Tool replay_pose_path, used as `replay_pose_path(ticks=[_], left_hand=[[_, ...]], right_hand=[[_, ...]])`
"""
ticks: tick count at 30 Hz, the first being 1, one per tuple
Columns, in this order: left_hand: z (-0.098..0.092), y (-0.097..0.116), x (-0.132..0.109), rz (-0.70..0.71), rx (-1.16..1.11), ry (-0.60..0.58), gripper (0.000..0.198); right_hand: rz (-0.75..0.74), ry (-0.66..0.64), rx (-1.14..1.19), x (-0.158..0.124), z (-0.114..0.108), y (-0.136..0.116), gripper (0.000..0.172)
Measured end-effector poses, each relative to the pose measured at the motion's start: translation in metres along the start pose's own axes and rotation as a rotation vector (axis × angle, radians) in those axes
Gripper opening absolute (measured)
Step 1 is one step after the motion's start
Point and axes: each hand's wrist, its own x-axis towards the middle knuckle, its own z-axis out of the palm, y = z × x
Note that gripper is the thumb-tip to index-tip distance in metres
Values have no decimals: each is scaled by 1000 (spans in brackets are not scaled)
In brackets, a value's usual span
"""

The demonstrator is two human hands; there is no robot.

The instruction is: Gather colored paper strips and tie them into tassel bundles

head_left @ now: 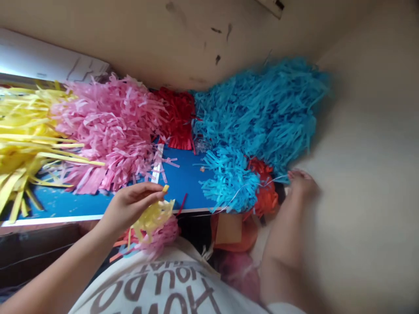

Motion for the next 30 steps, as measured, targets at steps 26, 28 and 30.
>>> replay_pose_path(ticks=[26,28,30], left_hand=[[10,-7,-4,-321,-640,-184,40],[10,-10,-5,-211,-567,-233,38],[9,-11,-6,-44,-406,-255,34]], right_hand=[[-430,-1046,112,-301,65,-65,33],[-400,-1081,92,-298,67,-63,31],[-307,-1172,106,-295,69,-59,29]])
